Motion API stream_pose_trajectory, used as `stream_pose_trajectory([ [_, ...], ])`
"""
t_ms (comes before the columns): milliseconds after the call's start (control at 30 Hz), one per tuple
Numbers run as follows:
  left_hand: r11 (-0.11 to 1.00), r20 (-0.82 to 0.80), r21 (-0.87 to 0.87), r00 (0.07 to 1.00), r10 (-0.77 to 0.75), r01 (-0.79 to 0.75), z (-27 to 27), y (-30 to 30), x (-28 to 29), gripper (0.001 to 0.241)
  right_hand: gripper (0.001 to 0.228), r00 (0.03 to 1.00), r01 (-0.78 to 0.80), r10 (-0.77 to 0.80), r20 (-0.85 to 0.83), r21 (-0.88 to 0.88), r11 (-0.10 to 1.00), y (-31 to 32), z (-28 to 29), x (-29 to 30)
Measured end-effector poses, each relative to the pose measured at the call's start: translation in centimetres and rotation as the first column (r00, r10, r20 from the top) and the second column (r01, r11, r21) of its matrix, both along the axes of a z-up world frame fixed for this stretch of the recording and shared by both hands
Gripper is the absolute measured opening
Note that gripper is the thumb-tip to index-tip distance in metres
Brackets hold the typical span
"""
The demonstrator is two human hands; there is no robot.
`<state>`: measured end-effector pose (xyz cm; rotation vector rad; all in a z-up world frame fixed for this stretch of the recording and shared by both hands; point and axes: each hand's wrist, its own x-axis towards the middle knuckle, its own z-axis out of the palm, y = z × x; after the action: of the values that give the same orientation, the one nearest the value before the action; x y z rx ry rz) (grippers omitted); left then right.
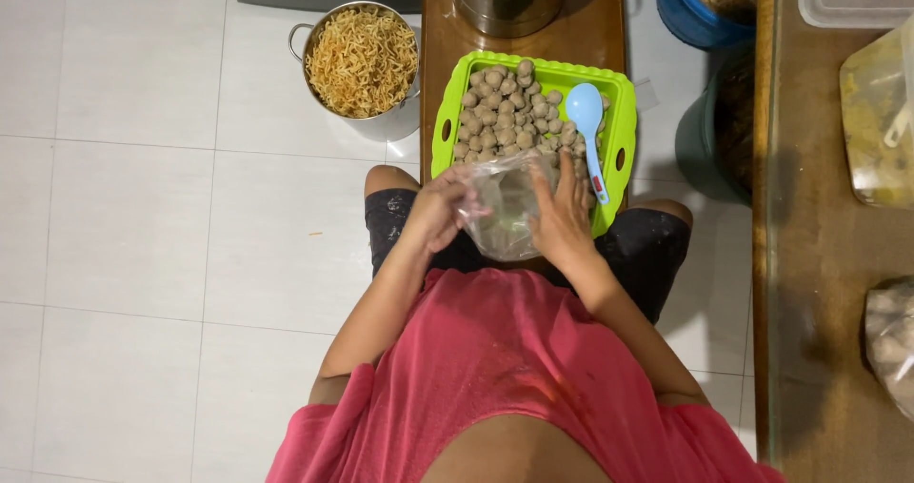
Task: The person uses a blue scoop to transfer food balls from a green tray into a plastic bag held in their hand.
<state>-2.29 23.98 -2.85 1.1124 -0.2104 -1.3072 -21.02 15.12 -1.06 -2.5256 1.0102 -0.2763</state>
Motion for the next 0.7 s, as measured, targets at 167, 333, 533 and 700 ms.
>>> stream_pose_trajectory([
  [167, 0.984, 0.411, 0.119, 0.896, -0.168, 0.130, 2.4, 0.9, 1.2, 0.071, 0.085, 0.979, -0.043, 0.119, -0.167, 0.404, 0.914, -1.0, 5.3, 0.0],
  [333, 0.990, 0.989, -0.138, -0.049, 0.140, 0.037, 3.1, 0.7, 0.5, 0.036, 0.067, 0.941, -0.131, 0.198, 0.274, -0.247, 0.960, -2.1, 4.3, -0.1],
  [533, 0.991, 0.982, -0.110, -0.143, 0.120, 0.081, 1.4, 0.3, 0.6, 0.045, 0.038, 0.930, -0.118, 0.241, 0.276, -0.395, 0.911, -2.4, 0.0, 0.4],
  [700, 0.981, 0.965, -0.192, -0.177, 0.195, 0.037, 0.1, 0.3, 1.3, 0.044, 0.047, 0.916, 0.014, 0.151, 0.373, -0.404, 0.914, -2.7, 0.7, 0.0],
])
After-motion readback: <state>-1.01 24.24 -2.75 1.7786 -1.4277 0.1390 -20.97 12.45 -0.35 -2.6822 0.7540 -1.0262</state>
